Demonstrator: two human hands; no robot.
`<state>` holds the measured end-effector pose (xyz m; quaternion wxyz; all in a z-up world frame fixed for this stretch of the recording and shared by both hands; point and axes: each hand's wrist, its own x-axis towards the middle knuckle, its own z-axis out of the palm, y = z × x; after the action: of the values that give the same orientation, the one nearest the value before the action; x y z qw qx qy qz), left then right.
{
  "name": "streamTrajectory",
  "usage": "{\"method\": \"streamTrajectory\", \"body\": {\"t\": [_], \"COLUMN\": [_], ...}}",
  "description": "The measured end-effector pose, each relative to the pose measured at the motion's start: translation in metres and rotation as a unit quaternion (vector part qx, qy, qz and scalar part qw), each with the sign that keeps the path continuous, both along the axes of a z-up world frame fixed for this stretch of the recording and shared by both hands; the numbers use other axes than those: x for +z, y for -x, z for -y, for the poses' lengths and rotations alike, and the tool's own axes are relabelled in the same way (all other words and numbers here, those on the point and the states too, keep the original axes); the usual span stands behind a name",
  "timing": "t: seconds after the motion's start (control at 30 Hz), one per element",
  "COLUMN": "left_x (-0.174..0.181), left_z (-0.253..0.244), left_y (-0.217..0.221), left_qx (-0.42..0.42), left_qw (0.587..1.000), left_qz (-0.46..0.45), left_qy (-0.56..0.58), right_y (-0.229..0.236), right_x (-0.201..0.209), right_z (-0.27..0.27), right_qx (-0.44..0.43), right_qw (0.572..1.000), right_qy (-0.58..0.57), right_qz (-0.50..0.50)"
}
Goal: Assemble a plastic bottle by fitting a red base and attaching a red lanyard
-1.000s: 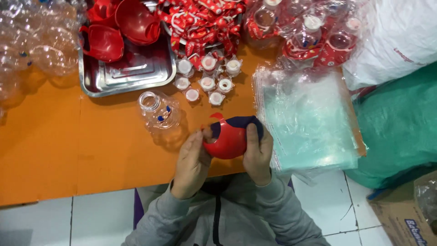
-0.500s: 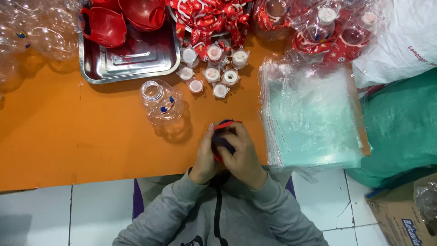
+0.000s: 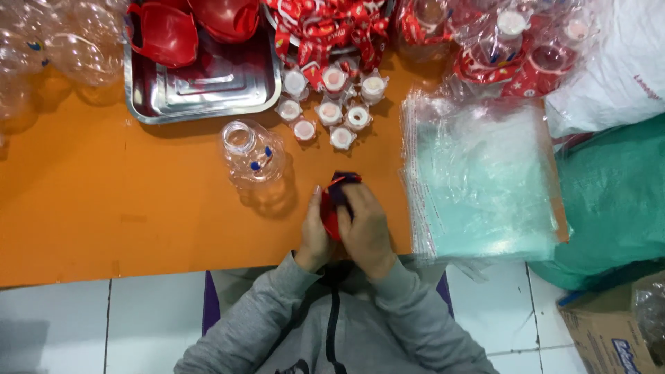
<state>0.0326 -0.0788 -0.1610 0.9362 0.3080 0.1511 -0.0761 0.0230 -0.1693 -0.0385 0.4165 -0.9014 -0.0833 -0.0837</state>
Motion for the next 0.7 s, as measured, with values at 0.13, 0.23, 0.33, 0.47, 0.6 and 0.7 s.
{"method": "streamTrajectory", "body": {"t": [0.13, 0.23, 0.33, 0.47, 0.6, 0.7], "left_x": [0.072, 0.061, 0.039, 0.047, 0.061, 0.092], "left_z": [0.003, 0.005, -0.003, -0.007, -0.009, 0.004], "left_y": [0.005, 0.007, 0.005, 0.001, 0.004, 0.013], "left_qx": [0.013, -0.002, -0.007, -0.012, -0.018, 0.011], "left_qw": [0.999, 0.999, 1.0, 0.997, 0.997, 0.999], "left_qz": [-0.014, 0.017, 0.02, 0.064, 0.068, 0.048], "left_qy": [0.036, 0.035, 0.002, -0.034, -0.015, 0.01], "right_y": [0.01, 0.005, 0.0, -0.004, 0.001, 0.002], "right_x": [-0.004, 0.0, 0.0, 0.0, 0.005, -0.004], "right_z": [0.006, 0.008, -0.005, -0.02, -0.02, -0.004], "right_qx": [0.018, 0.083, 0.013, -0.089, -0.074, -0.008], "right_qw": [0.991, 0.991, 0.982, 0.936, 0.95, 0.984], "right_qy": [0.134, 0.009, -0.163, -0.34, -0.301, -0.179], "right_qz": [-0.022, -0.104, -0.092, 0.034, 0.022, 0.012]}}
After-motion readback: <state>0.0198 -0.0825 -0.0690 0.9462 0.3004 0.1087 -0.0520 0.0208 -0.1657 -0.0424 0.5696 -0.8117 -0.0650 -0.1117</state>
